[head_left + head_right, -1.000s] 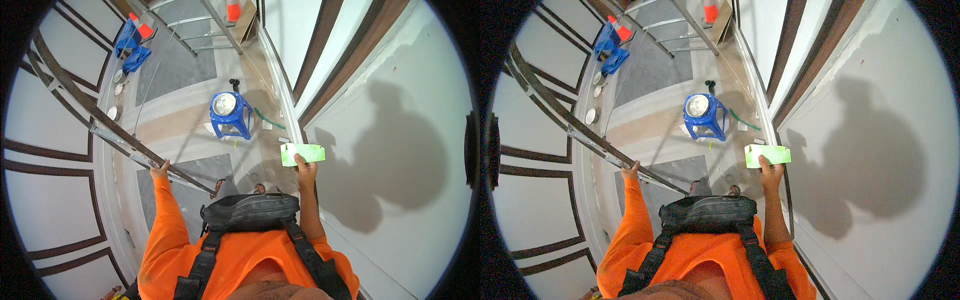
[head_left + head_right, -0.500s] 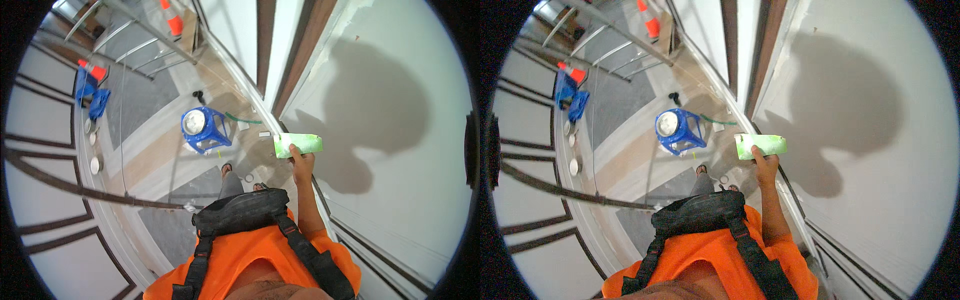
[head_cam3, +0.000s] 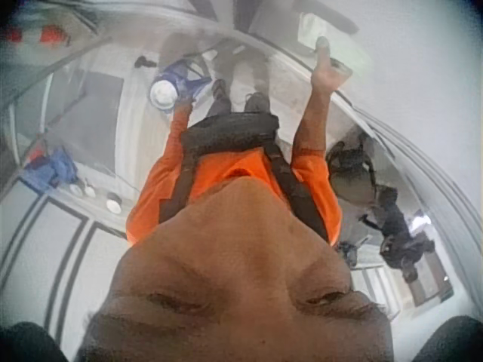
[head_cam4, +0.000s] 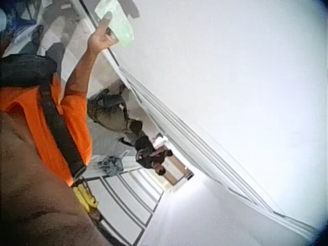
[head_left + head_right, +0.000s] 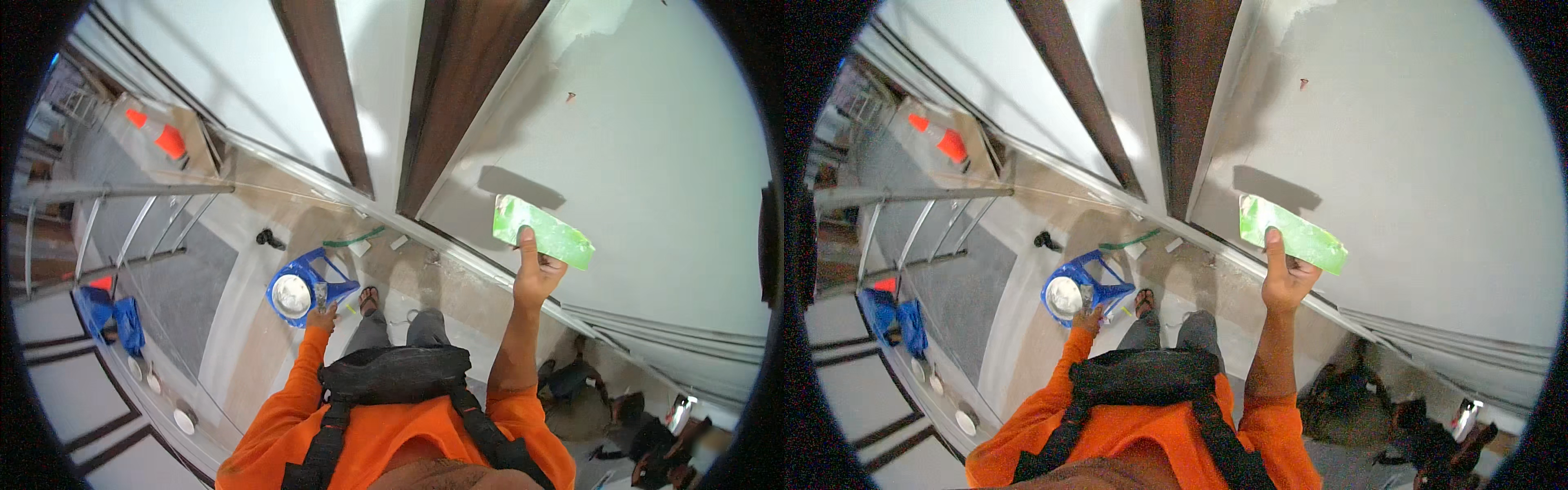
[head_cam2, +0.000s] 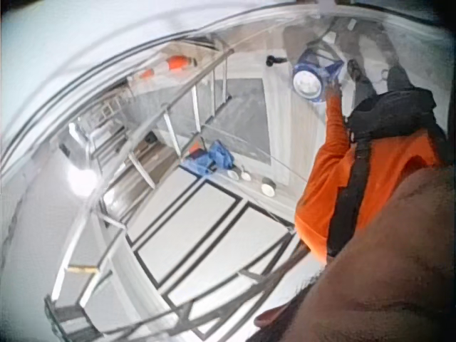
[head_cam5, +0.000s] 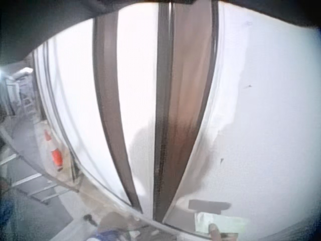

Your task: The person uses a putty knife to scrape filler onto a larger spreader and applies it to a wall to patch holes and smooth the surface.

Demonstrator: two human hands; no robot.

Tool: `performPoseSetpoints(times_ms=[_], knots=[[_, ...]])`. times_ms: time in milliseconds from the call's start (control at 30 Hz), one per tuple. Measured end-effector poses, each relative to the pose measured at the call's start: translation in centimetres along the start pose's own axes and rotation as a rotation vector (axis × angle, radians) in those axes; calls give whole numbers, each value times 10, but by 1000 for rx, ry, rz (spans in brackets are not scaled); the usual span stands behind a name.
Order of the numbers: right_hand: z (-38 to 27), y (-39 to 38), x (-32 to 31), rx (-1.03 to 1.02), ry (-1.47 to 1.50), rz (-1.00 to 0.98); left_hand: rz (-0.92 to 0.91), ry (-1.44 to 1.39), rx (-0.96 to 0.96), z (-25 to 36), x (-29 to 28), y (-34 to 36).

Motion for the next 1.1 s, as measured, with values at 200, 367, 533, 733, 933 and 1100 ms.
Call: performPoseSetpoints(times_ms=[200, 367, 533, 733, 933, 1100], knots=[[-32, 26, 23, -215, -111, 179, -233, -53, 48, 22, 59, 41], [-7, 50, 47, -654, -136, 259, -437, -289, 156, 65, 135, 116], [30, 55, 63, -913, -157, 408, -622, -385, 335, 43, 214, 236], [53, 67, 55, -1164, -54, 379, -434, -77, 600, -32, 268, 363], [50, 54, 77, -1126, 52, 351, -406, -382, 690, -77, 267, 414], [36, 64, 76, -1073, -14, 369, -368, -460, 658, -73, 254, 413]])
Point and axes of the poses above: each hand's wrist, its own y-axis towards the middle knuckle, its own x-axis out of the palm, z = x × y, the point moved 3 cm from there along y, towards the middle knuckle, and after that the axes turned 9 degrees about -y, right-handed, at the moved point
